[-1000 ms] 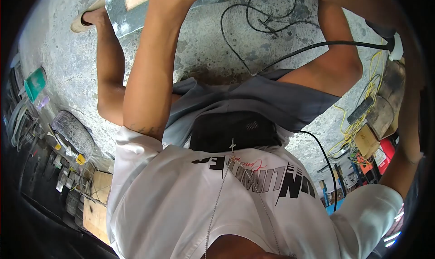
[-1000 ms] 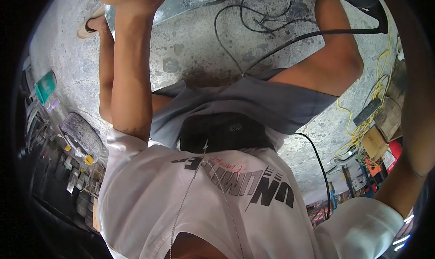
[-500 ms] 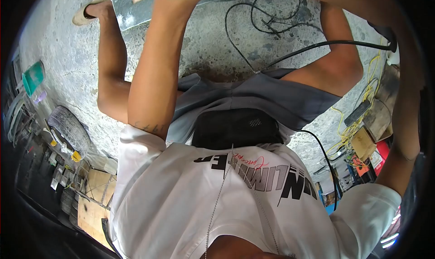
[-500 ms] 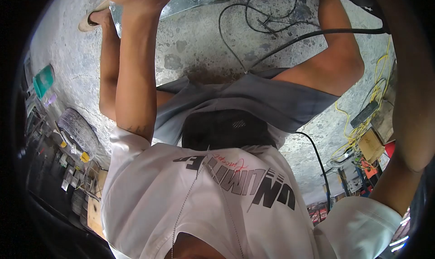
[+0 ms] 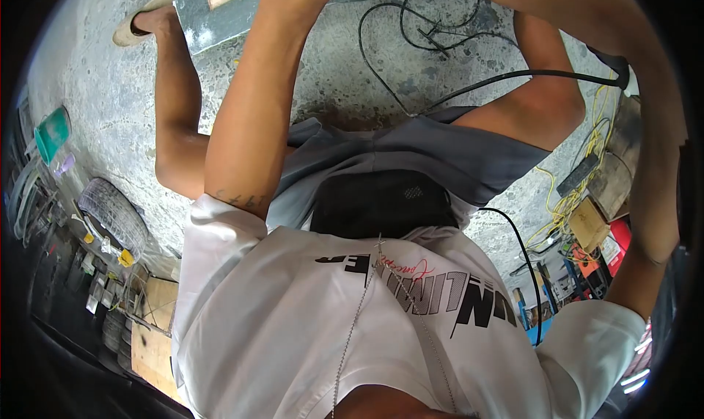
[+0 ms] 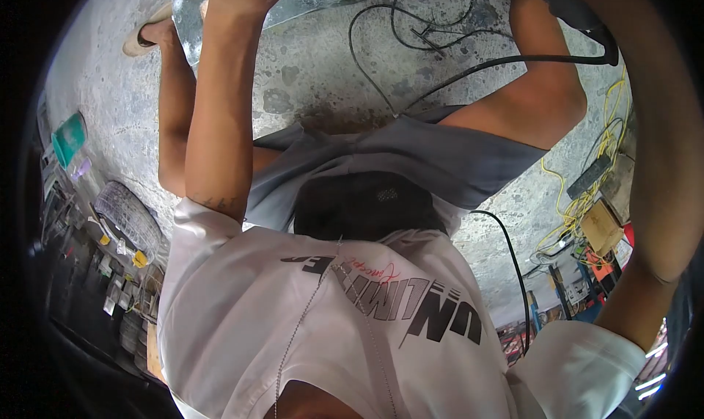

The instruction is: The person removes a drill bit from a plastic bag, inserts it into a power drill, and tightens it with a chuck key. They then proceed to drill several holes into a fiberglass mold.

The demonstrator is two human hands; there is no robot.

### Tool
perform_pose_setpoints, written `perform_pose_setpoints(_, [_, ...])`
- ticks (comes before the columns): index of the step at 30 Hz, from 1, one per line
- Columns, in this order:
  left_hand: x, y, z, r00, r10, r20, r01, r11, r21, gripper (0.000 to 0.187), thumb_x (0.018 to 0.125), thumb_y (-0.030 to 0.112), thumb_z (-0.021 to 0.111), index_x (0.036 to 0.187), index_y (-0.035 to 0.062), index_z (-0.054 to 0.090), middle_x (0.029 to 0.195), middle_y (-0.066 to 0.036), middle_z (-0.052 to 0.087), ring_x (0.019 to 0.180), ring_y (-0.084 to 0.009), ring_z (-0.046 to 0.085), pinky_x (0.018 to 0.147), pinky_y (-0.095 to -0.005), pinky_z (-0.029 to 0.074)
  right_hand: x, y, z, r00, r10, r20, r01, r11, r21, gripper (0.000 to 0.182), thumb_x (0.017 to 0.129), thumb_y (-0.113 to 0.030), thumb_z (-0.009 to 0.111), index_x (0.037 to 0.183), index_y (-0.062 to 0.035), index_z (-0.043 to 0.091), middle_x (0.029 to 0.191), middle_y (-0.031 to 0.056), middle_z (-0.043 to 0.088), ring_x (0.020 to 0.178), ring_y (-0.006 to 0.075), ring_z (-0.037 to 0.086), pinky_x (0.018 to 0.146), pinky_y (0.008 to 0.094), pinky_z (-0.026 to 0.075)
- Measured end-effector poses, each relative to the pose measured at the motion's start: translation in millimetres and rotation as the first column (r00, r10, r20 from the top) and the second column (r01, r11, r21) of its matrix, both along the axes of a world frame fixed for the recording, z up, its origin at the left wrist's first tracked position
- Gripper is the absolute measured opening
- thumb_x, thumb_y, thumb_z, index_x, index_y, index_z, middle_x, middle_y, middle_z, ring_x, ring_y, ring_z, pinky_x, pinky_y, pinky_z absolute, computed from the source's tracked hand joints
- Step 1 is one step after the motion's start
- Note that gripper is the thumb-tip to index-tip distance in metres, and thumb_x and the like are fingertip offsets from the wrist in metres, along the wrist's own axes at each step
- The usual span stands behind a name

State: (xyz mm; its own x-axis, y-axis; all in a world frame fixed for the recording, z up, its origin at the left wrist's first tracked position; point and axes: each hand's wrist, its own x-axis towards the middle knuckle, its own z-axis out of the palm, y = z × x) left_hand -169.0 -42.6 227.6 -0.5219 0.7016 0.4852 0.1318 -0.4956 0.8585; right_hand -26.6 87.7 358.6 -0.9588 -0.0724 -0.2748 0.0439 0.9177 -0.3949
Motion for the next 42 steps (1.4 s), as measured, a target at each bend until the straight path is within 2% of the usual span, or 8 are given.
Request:
perform_pose_setpoints(6, [13.5, -6.1, 11.8, 0.998, 0.052, 0.046, -0.049, 0.997, -0.066, 0.043, 0.095, 0.032, 0.053, 0.106, -0.0074, 0.067, 0.095, -0.011, 0.071, 0.081, -0.0142, 0.063, 0.075, -0.0256, 0.049, -5.2, 1.2, 1.1, 1.000, 0.013, 0.010, -0.013, 1.000, -0.016, 0.053, 0.072, -0.001, 0.069, 0.124, -0.0013, 0.058, 0.105, 0.0231, 0.066, 0.099, 0.0358, 0.065, 0.083, 0.0400, 0.051])
perform_pose_setpoints(9, [6.9, -6.1, 4.6, 0.996, -0.003, 0.088, 0.004, 1.000, -0.013, 0.044, 0.094, 0.032, 0.053, 0.107, -0.0076, 0.066, 0.094, -0.010, 0.070, 0.082, -0.0140, 0.062, 0.076, -0.0255, 0.049, -7.2, -2.1, 1.6, 1.000, 0.018, 0.015, -0.018, 1.000, -0.021, 0.054, 0.072, -0.001, 0.069, 0.125, -0.0015, 0.058, 0.105, 0.0231, 0.066, 0.099, 0.0357, 0.065, 0.084, 0.0400, 0.051])
perform_pose_setpoints(16, [2.2, -11.3, 7.6, 0.996, 0.087, -0.029, -0.089, 0.993, -0.083, 0.045, 0.093, 0.034, 0.053, 0.107, -0.0074, 0.066, 0.093, -0.008, 0.069, 0.084, -0.0129, 0.060, 0.078, -0.0242, 0.046, -10.5, -3.1, 2.6, 1.000, 0.021, 0.021, -0.021, 1.000, -0.018, 0.055, 0.072, -0.001, 0.069, 0.126, -0.0019, 0.057, 0.106, 0.0231, 0.066, 0.101, 0.0356, 0.065, 0.085, 0.0399, 0.051])
perform_pose_setpoints(20, [-1.2, -11.7, 0.9, 0.999, -0.008, 0.032, 0.008, 1.000, 0.011, 0.045, 0.093, 0.034, 0.052, 0.107, -0.0069, 0.066, 0.093, -0.008, 0.069, 0.083, -0.0126, 0.060, 0.077, -0.0242, 0.046, -10.9, -4.8, -0.1, 1.000, 0.020, 0.021, -0.020, 1.000, -0.017, 0.056, 0.072, -0.001, 0.069, 0.127, -0.0021, 0.057, 0.107, 0.0230, 0.066, 0.101, 0.0356, 0.065, 0.085, 0.0398, 0.050])
perform_pose_setpoints(23, [0.2, -9.7, 1.4, 0.998, -0.016, 0.055, 0.015, 1.000, 0.026, 0.045, 0.093, 0.033, 0.053, 0.108, -0.0073, 0.065, 0.093, -0.009, 0.068, 0.083, -0.0124, 0.060, 0.077, -0.0243, 0.047, -12.1, -5.6, -1.5, 1.000, 0.022, 0.018, -0.021, 1.000, -0.022, 0.057, 0.072, 0.000, 0.069, 0.127, -0.0023, 0.057, 0.107, 0.0230, 0.066, 0.102, 0.0355, 0.065, 0.086, 0.0398, 0.050])
perform_pose_setpoints(33, [0.0, -7.8, 0.9, 0.994, -0.058, 0.094, 0.060, 0.998, -0.011, 0.044, 0.093, 0.034, 0.054, 0.105, -0.0072, 0.065, 0.093, -0.010, 0.068, 0.082, -0.0128, 0.061, 0.075, -0.0250, 0.048, -10.0, -0.9, -3.1, 1.000, 0.010, 0.016, -0.009, 1.000, -0.030, 0.059, 0.072, 0.000, 0.069, 0.129, -0.0029, 0.056, 0.109, 0.0229, 0.066, 0.103, 0.0354, 0.065, 0.087, 0.0396, 0.050])
perform_pose_setpoints(38, [15.9, -7.3, 13.9, 0.990, 0.061, 0.127, -0.047, 0.993, -0.112, 0.045, 0.092, 0.034, 0.055, 0.106, -0.0071, 0.065, 0.093, -0.009, 0.068, 0.081, -0.0133, 0.061, 0.075, -0.0250, 0.048, -12.1, 0.6, -6.1, 1.000, 0.012, 0.015, -0.011, 0.999, -0.033, 0.060, 0.072, 0.000, 0.069, 0.130, -0.0033, 0.056, 0.110, 0.0229, 0.066, 0.104, 0.0353, 0.065, 0.088, 0.0395, 0.050])
perform_pose_setpoints(42, [13.1, -10.6, 15.7, 0.986, -0.016, 0.167, 0.031, 0.996, -0.088, 0.044, 0.092, 0.034, 0.055, 0.106, -0.0069, 0.065, 0.093, -0.009, 0.068, 0.081, -0.0132, 0.061, 0.075, -0.0255, 0.048, -11.9, 2.2, -6.4, 1.000, 0.010, 0.010, -0.010, 0.999, -0.036, 0.061, 0.072, 0.000, 0.069, 0.131, -0.0035, 0.056, 0.110, 0.0228, 0.066, 0.105, 0.0352, 0.065, 0.089, 0.0395, 0.050])
